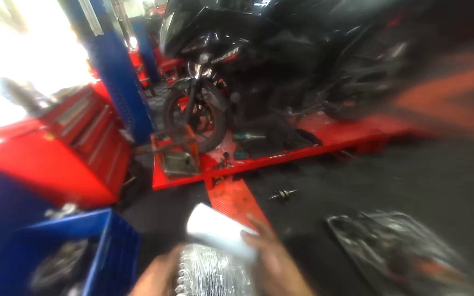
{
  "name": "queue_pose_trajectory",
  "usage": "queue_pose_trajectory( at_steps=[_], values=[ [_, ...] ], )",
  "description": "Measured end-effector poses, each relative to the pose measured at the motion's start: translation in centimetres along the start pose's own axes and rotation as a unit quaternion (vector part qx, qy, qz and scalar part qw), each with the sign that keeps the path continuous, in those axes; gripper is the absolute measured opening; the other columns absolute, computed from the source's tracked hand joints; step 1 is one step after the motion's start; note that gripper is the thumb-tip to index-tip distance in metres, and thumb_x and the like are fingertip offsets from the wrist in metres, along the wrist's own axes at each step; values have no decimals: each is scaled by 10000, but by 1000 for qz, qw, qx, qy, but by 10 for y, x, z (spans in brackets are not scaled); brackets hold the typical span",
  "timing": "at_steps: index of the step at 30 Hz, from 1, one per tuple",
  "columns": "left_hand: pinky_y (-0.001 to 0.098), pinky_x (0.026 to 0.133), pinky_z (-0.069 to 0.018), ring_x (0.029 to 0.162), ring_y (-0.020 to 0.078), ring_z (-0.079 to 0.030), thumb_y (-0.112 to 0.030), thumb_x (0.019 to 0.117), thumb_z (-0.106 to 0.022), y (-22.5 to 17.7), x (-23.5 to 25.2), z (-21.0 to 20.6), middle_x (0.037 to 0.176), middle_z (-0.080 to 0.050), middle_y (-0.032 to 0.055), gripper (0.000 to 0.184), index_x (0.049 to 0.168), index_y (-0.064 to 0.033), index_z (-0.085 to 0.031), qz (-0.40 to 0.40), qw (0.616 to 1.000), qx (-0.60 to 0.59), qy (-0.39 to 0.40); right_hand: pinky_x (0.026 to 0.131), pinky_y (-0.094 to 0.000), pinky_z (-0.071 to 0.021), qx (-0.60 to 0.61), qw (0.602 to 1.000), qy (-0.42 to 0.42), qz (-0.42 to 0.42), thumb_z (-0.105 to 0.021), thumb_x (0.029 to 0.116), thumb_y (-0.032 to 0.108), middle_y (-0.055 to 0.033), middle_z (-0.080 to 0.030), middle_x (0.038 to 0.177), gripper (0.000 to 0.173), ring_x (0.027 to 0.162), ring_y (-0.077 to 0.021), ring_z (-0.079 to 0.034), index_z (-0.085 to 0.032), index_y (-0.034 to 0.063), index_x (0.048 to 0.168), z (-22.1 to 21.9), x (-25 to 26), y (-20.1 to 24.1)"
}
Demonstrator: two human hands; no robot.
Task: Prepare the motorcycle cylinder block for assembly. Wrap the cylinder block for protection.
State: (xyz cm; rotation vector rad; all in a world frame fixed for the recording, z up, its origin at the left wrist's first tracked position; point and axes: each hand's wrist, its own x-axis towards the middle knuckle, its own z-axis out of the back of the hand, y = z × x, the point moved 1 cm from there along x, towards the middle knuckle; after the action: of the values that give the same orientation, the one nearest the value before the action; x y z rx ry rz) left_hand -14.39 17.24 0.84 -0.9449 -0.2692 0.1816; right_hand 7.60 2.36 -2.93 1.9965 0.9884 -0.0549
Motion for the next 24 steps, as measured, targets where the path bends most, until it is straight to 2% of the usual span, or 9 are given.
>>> queue_pose_trajectory(
  at_steps=[3,6,11,14,16,18,20,22,24],
  values=[
    [445,806,-618,921,138,-718,-728,740,-754,2,21,22,1035,-739,47,937,1418,-122,-528,-27,992,93,82,722,-486,-637,77,995,17,64,-559,775,-106,-220,-653,1185,715,938,-319,-715,-422,69,1454,3,9,-7],
    [543,700,-587,809,240,-710,-720,738,-741,-16,52,36,916,-717,70,859,1347,-145,-554,-42,959,209,189,773,-524,-618,149,979,101,92,-545,707,-126,-215,-665,1164,701,964,-331,-708,-483,82,1374,-5,18,2],
    [604,958,-473,883,298,-687,-710,747,-732,-24,81,2,939,-713,83,787,1284,-164,-550,39,858,373,350,753,-515,-616,140,977,137,80,-540,698,-155,-219,-672,1140,609,952,-323,-708,-552,42,1274,-14,19,-5],
    [538,1014,-473,1085,270,-661,-767,778,-675,-17,71,1,1132,-708,63,817,1317,-160,-589,-24,900,368,234,789,-510,-614,143,977,132,88,-521,710,-138,-204,-677,1154,569,980,-310,-706,-577,27,1252,-10,14,-11],
    [481,1112,-440,1254,244,-592,-737,794,-684,-4,51,15,1258,-689,35,771,1328,-183,-627,-132,948,286,51,795,-517,-612,146,977,126,93,-538,706,-122,-214,-677,1151,561,985,-314,-704,-588,19,1247,-8,14,-11],
    [523,1144,-448,1366,326,-517,-676,835,-688,26,27,31,1411,-601,134,812,1407,-114,-558,-153,985,49,-67,808,-518,-610,152,976,128,85,-546,716,-103,-211,-675,1159,556,998,-312,-702,-590,25,1256,-8,13,-13],
    [527,1185,-392,1471,313,-390,-786,715,-707,70,0,28,1609,-393,118,1180,1610,-150,-272,-79,987,-135,-19,812,-507,-610,157,974,140,83,-547,718,-103,-203,-678,1160,565,1000,-298,-702,-590,27,1266,-8,10,-13],
    [460,1167,-432,1439,231,-449,-584,527,-927,97,-20,2,1600,-424,83,1402,1638,-144,-194,10,962,-264,71,814,-506,-610,145,974,154,83,-543,715,-114,-200,-680,1170,586,1002,-297,-702,-585,27,1282,-8,7,-9],
    [458,1168,-444,1408,270,-483,-417,528,-977,103,-12,-8,1565,-442,160,1454,1636,-74,-100,5,948,-285,138,809,-498,-613,111,977,157,92,-551,725,-97,-182,-691,1177,582,1003,-287,-708,-585,56,1286,-8,6,1]
  ],
)
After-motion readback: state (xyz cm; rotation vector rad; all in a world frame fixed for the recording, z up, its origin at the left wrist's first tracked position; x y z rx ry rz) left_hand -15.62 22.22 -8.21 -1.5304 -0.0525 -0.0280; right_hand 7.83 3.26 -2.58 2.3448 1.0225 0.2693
